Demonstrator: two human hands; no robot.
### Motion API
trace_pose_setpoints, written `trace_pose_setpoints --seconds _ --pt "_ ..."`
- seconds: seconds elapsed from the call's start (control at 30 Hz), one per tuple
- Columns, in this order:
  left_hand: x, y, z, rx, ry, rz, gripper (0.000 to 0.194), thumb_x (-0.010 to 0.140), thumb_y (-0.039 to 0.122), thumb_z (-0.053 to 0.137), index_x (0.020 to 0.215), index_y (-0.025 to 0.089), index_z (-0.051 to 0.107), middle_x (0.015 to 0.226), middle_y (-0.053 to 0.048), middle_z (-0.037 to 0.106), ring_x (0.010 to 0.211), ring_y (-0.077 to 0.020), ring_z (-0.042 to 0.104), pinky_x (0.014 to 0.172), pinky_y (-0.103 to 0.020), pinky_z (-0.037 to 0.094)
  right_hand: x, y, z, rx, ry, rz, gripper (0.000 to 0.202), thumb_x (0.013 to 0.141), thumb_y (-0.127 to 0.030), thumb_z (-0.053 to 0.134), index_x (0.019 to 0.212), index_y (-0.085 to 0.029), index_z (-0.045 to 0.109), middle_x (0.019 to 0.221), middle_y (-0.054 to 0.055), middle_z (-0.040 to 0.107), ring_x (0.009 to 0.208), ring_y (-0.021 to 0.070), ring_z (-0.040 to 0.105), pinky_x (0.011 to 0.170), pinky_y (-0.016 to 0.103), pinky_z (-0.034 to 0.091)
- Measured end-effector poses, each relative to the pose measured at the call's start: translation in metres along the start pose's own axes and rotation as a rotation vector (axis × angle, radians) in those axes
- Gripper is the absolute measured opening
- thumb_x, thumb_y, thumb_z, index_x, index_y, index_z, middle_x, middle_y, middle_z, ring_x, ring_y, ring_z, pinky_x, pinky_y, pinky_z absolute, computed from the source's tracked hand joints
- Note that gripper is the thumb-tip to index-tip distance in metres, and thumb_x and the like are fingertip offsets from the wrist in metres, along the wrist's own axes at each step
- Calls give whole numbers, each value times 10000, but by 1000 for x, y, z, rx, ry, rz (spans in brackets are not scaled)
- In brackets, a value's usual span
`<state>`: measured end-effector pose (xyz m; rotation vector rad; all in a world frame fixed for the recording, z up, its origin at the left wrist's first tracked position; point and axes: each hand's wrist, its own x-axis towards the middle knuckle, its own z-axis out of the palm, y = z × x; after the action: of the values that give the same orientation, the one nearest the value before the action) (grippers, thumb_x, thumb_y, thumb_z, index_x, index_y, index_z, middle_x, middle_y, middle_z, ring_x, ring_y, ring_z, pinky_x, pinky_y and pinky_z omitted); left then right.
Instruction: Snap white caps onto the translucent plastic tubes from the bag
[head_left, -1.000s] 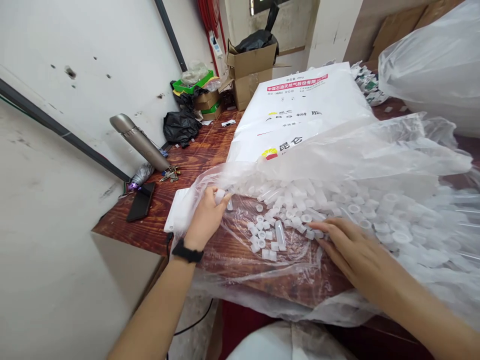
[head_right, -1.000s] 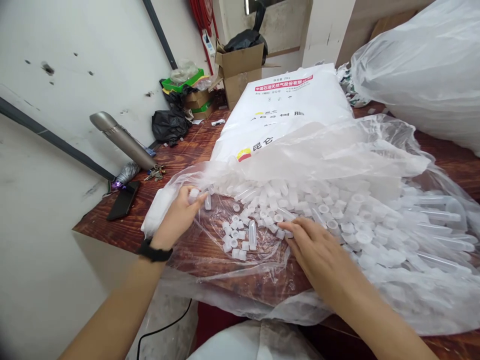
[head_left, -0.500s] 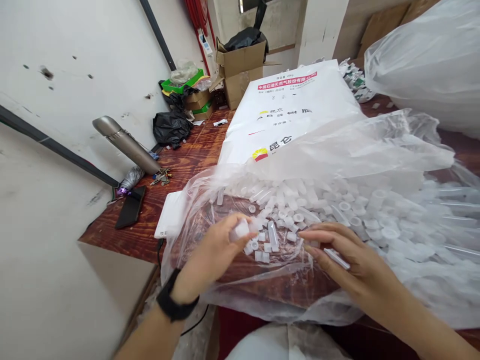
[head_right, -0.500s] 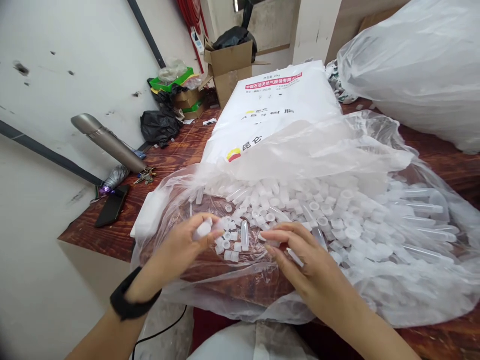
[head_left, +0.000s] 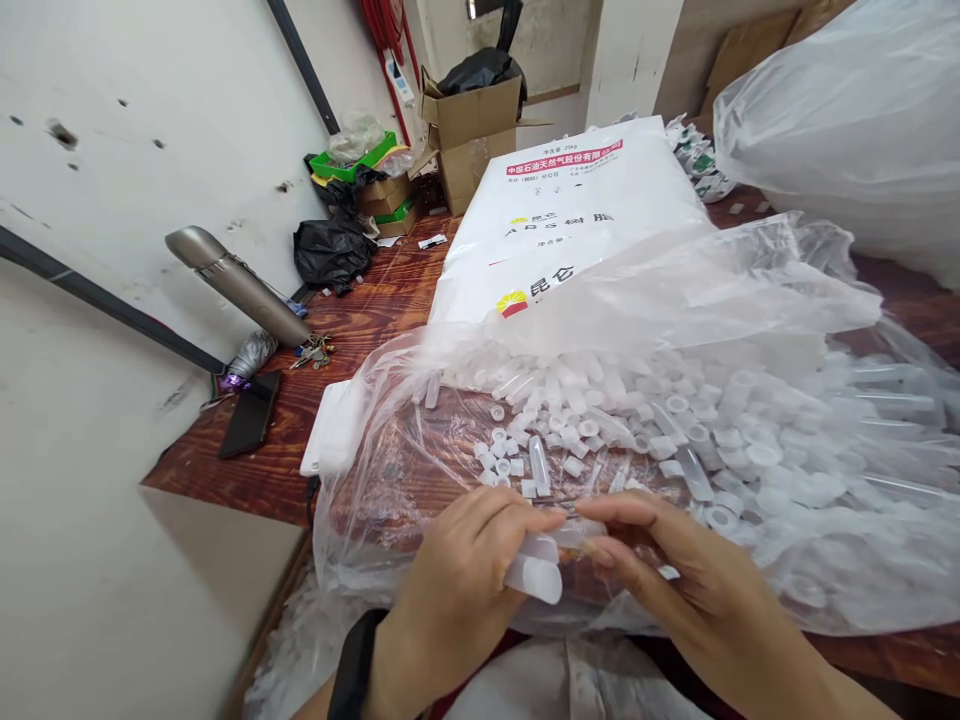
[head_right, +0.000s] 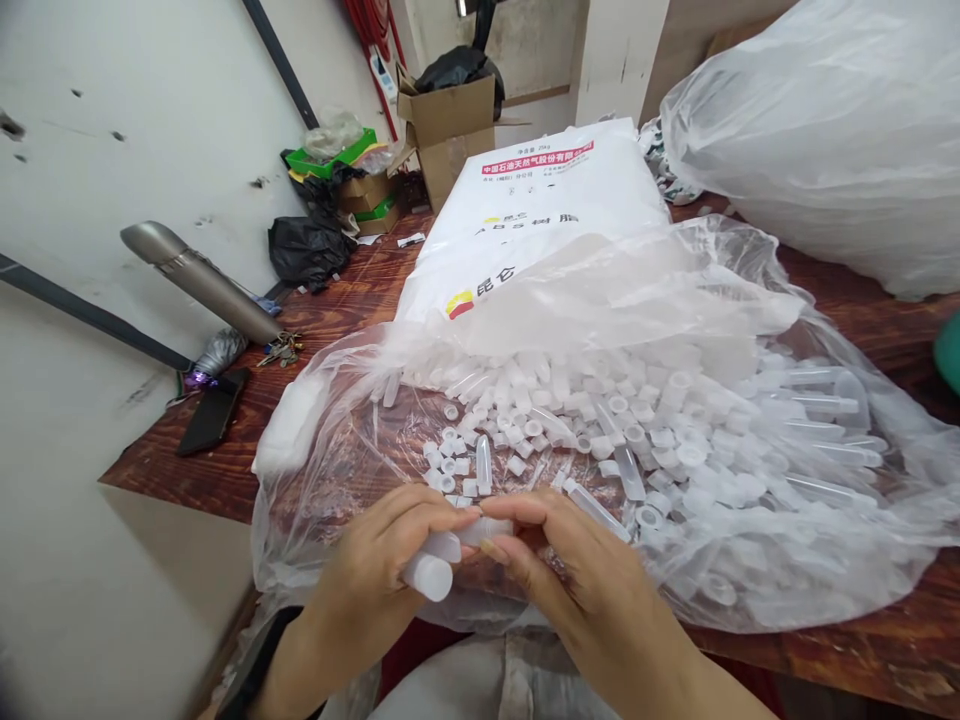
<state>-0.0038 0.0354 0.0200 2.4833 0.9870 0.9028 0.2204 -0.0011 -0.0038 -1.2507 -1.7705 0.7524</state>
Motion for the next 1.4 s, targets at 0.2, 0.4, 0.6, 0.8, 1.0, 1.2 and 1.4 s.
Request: trace_pose_setpoints --seconds 0.2,0.4,0.6,0.8,1.0,1.2,1.4 --pt "-7 -4 0 -27 -16 -33 167 1044 278 616 1200 221 639 985 -18 742 897 -178 705 814 -304 561 3 1 -3 -5 -86 -105 317 1020 -174 578 1248 -387 637 1103 -7 757 974 174 764 847 282 640" --pt "-3 0 1 -19 -32 6 203 1095 306 497 1159 200 658 946 -28 742 848 -171 715 756 -295 542 -1 2 -6 -18 -94 -121 303 1032 -206 590 1247 -402 676 1079 3 742 968 171 768 830 262 643" --pt "-6 3 9 -29 -6 -11 168 1082 304 529 1140 207 653 943 -26 728 847 -177 711 766 -302 548 -4 -1 -6 -98 -103 -48 321 1080 -328 528 1398 -369 548 1194 5 801 981 187 809 828 281 668" --pt "-8 4 10 -78 -36 -46 130 1055 311 591 1104 210 658 933 -24 718 845 -180 706 762 -301 550 -2 -5 -9 -169 -138 -122 334 1108 -309 444 1438 -338 491 1265 32 790 1111 195 787 895 303 665" --pt "-9 3 13 -113 -36 -47 171 1057 363 583 1089 216 665 900 -19 717 813 -183 710 733 -300 553 0 -7 -7 -162 -134 -119 338 1111 -292 443 1443 -351 470 1235 22 797 1092 191 792 853 288 673" --pt "-9 3 13 -76 -59 -22 135 1069 274 541 1056 210 658 922 -33 719 835 -196 707 739 -316 544 -5 2 7 -61 -96 -129 315 1109 -252 402 1383 -360 514 1139 15 792 1009 194 798 848 315 668" --pt "-8 -1 10 -108 -73 -96 103 1054 256 571 1037 212 662 892 -18 696 814 -180 695 729 -290 537 -6 2 3 -113 -130 -152 382 1070 -280 521 1436 -379 479 1156 20 783 985 210 790 835 329 662"
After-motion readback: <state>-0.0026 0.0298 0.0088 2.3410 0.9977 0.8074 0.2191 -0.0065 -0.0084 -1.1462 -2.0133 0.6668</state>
